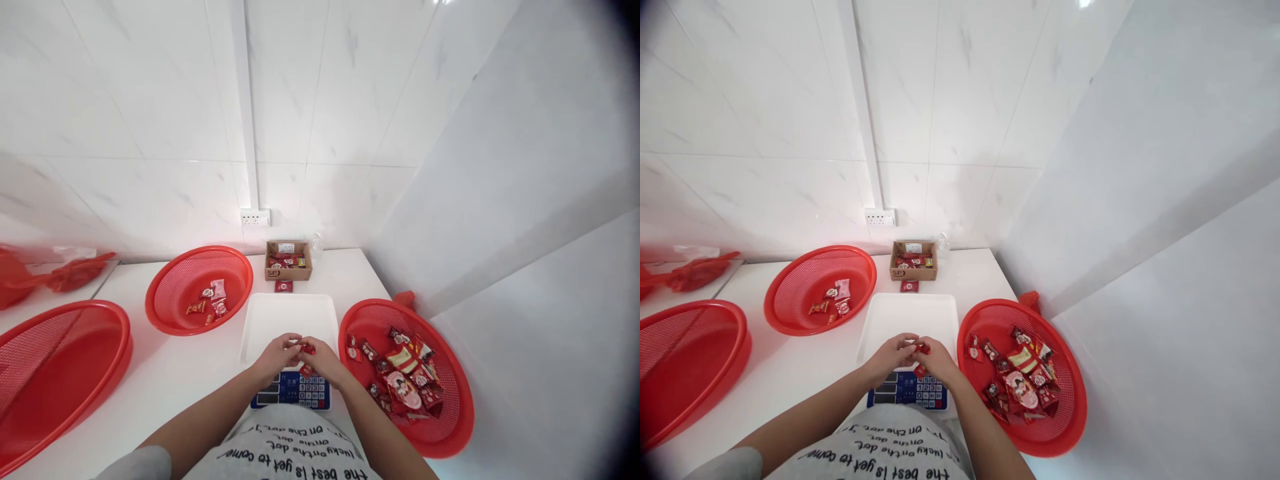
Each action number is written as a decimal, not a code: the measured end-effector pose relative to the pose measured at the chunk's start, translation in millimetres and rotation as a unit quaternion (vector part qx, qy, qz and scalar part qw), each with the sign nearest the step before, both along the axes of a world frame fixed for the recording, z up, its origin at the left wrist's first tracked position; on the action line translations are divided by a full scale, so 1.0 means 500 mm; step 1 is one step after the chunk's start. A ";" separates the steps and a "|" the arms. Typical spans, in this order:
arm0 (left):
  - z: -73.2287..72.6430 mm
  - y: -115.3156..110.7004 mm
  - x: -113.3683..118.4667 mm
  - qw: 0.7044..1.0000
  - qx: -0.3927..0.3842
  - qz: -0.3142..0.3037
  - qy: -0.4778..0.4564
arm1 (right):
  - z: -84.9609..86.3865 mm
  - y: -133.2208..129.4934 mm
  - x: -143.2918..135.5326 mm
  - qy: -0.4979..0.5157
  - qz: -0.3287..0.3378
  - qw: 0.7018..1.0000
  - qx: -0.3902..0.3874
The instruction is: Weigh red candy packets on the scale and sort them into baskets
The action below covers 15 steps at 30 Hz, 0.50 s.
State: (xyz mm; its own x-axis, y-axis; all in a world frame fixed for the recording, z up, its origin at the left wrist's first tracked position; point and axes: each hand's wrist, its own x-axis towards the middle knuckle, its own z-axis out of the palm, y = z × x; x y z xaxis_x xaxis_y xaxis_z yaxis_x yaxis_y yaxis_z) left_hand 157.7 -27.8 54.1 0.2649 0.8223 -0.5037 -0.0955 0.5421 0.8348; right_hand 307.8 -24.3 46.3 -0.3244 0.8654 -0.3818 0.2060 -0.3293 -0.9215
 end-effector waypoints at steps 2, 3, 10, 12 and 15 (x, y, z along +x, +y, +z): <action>-0.014 0.007 -0.005 1.000 -0.001 0.022 0.003 | -0.013 0.003 -0.012 0.014 -0.017 1.000 0.004; -0.019 0.010 -0.010 0.999 -0.003 0.036 0.005 | -0.019 0.006 -0.016 0.022 -0.036 0.999 -0.003; -0.026 0.031 -0.046 0.994 0.008 0.094 0.047 | -0.029 0.036 -0.010 0.077 -0.165 0.981 -0.066; -0.024 0.033 -0.052 0.992 0.023 0.096 0.074 | -0.026 0.039 -0.003 0.073 -0.177 0.979 -0.071; -0.023 0.033 -0.054 0.988 0.056 0.084 0.120 | -0.022 0.040 0.006 0.037 -0.175 0.982 -0.052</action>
